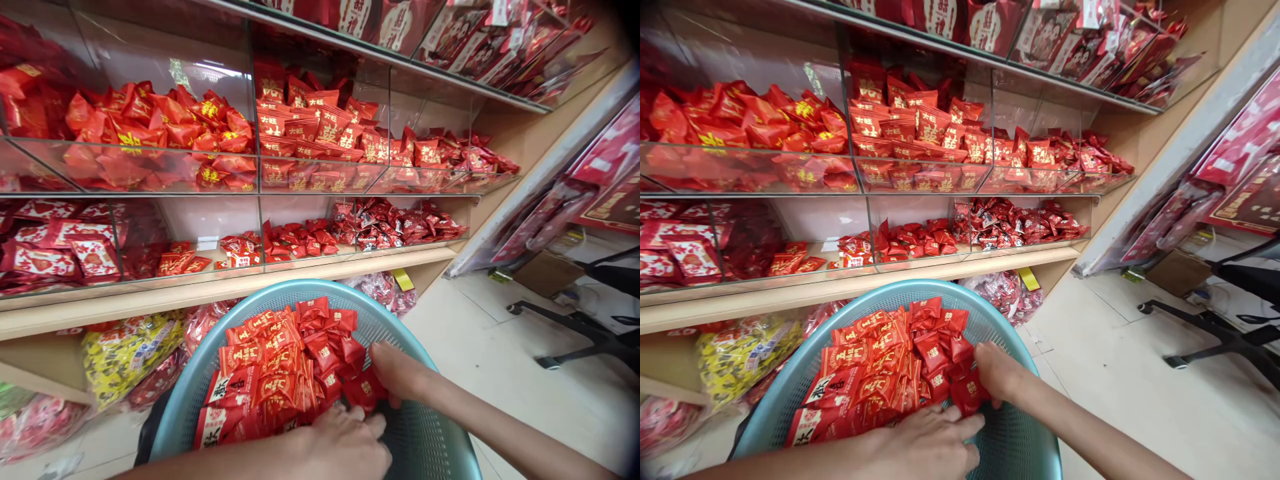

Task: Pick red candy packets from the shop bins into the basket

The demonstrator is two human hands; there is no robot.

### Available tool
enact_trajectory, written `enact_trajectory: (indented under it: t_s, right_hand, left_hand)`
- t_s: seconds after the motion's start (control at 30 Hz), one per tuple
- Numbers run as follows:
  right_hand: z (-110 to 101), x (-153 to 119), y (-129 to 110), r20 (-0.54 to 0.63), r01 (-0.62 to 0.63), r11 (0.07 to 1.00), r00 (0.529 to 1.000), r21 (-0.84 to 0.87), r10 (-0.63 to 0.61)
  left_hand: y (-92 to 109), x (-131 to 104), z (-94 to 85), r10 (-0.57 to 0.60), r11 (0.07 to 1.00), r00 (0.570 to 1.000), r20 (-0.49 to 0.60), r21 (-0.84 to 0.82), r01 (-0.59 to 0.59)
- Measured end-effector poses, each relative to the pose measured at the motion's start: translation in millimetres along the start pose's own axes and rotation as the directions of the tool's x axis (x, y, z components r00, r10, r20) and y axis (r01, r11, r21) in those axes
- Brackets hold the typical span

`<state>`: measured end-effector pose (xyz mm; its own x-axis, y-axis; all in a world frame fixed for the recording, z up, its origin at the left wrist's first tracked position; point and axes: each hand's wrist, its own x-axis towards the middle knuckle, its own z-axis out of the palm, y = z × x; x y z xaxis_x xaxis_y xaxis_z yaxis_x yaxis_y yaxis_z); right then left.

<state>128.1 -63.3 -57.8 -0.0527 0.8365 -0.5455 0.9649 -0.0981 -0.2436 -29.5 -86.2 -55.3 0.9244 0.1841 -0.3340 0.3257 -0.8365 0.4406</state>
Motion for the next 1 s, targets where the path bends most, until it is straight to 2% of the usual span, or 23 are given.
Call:
enact_trajectory:
  t_s: [0.1,0.23,0.4,0.57,0.63,0.8,0.93,1.0]
  right_hand:
    - [-6,-3,-3,-0.004,-0.066,0.996,0.998,-0.052,0.066]
    - [-11,-7,-7,-0.025,-0.111,0.984,0.994,-0.136,0.108]
    - [-2,-3,-12,-0.166,-0.094,0.930,0.986,-0.356,0.036]
    - [5,-6,-10,-0.278,-0.091,0.901,0.960,-0.425,-0.035]
    - [6,-14,-7,-0.266,-0.070,0.898,0.963,-0.434,-0.053]
    - [12,-29,-6,-0.149,0.013,0.907,0.985,-0.421,-0.083]
    - [13,-26,-10,-0.141,0.008,0.897,0.987,-0.441,-0.078]
    - [11,-22,-11,-0.143,0.019,0.894,0.985,-0.448,-0.093]
  left_hand:
    - [-2,15,12.0,-0.040,0.992,0.999,0.007,0.122,0.039]
    - [-6,16,20.5,-0.090,0.979,0.996,-0.014,0.183,0.091]
    - [-9,17,23.0,-0.109,0.972,0.994,-0.018,0.209,0.110]
    - [-11,14,21.3,-0.117,0.966,0.989,-0.091,0.223,0.135]
    - [-12,11,20.4,-0.121,0.966,0.987,-0.102,0.219,0.141]
    - [-14,9,19.4,-0.094,0.974,0.987,-0.131,0.193,0.118]
    - [-14,8,17.4,-0.098,0.975,0.989,-0.114,0.186,0.118]
    - [-14,7,15.1,-0.097,0.975,0.984,-0.149,0.184,0.124]
